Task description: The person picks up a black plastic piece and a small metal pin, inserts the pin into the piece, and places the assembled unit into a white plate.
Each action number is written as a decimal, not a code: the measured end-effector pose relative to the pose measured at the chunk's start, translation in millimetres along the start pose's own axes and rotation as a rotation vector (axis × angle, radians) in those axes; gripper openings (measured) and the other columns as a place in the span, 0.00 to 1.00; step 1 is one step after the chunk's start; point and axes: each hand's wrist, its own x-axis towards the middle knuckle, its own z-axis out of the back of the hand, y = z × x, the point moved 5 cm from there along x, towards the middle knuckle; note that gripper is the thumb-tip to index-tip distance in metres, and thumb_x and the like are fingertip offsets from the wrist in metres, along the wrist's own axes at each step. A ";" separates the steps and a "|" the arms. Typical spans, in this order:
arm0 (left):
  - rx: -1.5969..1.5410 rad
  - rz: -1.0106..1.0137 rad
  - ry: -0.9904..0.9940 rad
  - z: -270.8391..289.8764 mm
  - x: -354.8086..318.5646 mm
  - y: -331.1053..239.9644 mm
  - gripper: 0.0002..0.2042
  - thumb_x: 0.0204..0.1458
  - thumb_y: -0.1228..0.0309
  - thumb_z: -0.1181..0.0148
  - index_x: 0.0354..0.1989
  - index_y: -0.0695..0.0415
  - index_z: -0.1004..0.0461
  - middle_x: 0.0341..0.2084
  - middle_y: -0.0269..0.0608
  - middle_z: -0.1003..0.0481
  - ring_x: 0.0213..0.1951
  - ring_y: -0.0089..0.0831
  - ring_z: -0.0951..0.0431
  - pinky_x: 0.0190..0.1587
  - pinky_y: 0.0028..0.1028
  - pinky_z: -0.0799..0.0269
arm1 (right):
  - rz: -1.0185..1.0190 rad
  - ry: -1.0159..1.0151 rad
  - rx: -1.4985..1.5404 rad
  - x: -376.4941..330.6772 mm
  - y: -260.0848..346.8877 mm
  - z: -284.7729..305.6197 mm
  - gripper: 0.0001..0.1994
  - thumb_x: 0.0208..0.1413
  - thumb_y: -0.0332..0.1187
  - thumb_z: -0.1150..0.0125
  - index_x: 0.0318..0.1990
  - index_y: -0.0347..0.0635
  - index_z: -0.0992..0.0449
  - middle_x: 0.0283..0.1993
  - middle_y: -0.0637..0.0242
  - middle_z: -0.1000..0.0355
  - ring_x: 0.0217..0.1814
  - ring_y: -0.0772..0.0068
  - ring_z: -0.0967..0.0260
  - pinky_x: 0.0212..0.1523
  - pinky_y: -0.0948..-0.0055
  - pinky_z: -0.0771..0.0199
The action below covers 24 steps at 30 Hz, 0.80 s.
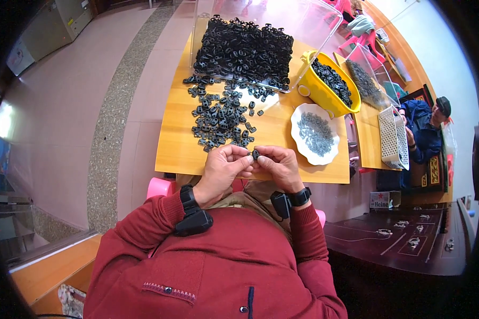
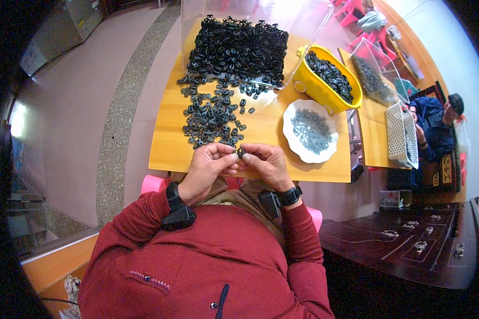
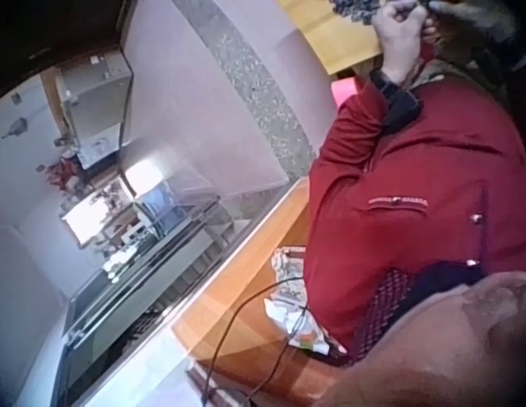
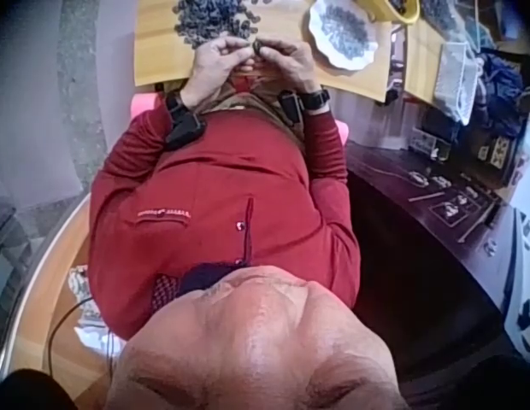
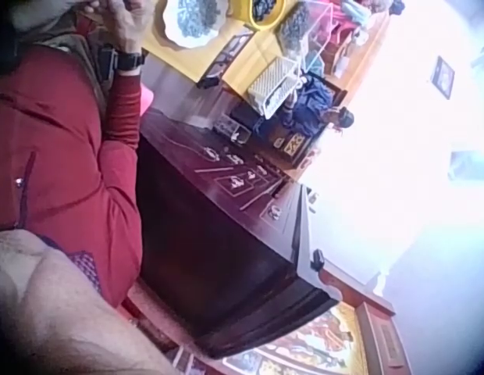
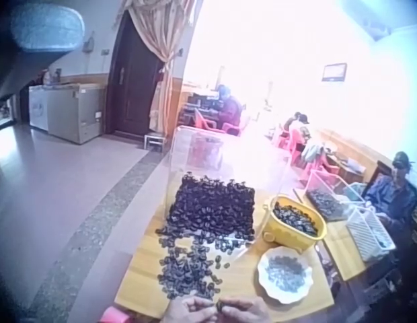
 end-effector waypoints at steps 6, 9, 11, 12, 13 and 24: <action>-0.021 0.013 0.022 -0.7 0.0 0.4 0.08 0.54 0.77 0.40 0.40 0.64 0.29 0.29 0.38 0.24 0.29 0.20 0.23 0.33 0.20 0.22 | -0.015 0.007 0.005 -0.2 -2.5 2.7 0.13 0.57 0.22 0.43 0.49 0.30 0.27 0.42 0.58 0.24 0.40 0.73 0.25 0.43 0.73 0.21; -0.036 0.030 0.028 -0.9 -0.4 -1.0 0.08 0.54 0.76 0.40 0.40 0.64 0.29 0.29 0.38 0.24 0.30 0.20 0.22 0.34 0.20 0.22 | -0.010 0.015 -0.007 0.2 -1.0 2.4 0.13 0.57 0.22 0.44 0.50 0.31 0.27 0.42 0.58 0.24 0.40 0.72 0.25 0.43 0.73 0.20; -0.044 0.043 0.031 -1.2 -0.2 -1.0 0.07 0.54 0.76 0.41 0.40 0.63 0.28 0.29 0.38 0.24 0.30 0.21 0.22 0.34 0.20 0.22 | -0.019 0.019 0.020 0.0 -1.5 2.5 0.13 0.57 0.22 0.43 0.49 0.31 0.27 0.42 0.59 0.24 0.40 0.73 0.25 0.43 0.74 0.21; -0.051 0.053 0.032 -1.2 -0.2 -0.1 0.07 0.54 0.76 0.41 0.40 0.63 0.28 0.29 0.38 0.23 0.30 0.21 0.22 0.34 0.20 0.22 | -0.019 0.019 0.020 -0.1 -0.8 2.2 0.13 0.57 0.22 0.43 0.49 0.31 0.27 0.42 0.59 0.24 0.40 0.73 0.25 0.43 0.74 0.21; -0.058 0.063 0.034 -1.1 -0.2 0.7 0.07 0.55 0.75 0.41 0.40 0.63 0.27 0.30 0.38 0.23 0.31 0.21 0.22 0.34 0.20 0.22 | -0.016 0.016 0.020 -0.1 0.7 1.6 0.13 0.57 0.22 0.43 0.49 0.31 0.26 0.42 0.59 0.24 0.40 0.74 0.25 0.43 0.74 0.21; -0.129 0.118 0.061 -2.6 -2.0 4.2 0.05 0.55 0.74 0.41 0.37 0.62 0.25 0.29 0.37 0.23 0.30 0.21 0.22 0.34 0.20 0.22 | -0.035 0.007 0.045 -2.3 2.0 2.2 0.12 0.56 0.23 0.41 0.48 0.31 0.25 0.40 0.60 0.23 0.39 0.75 0.25 0.43 0.77 0.22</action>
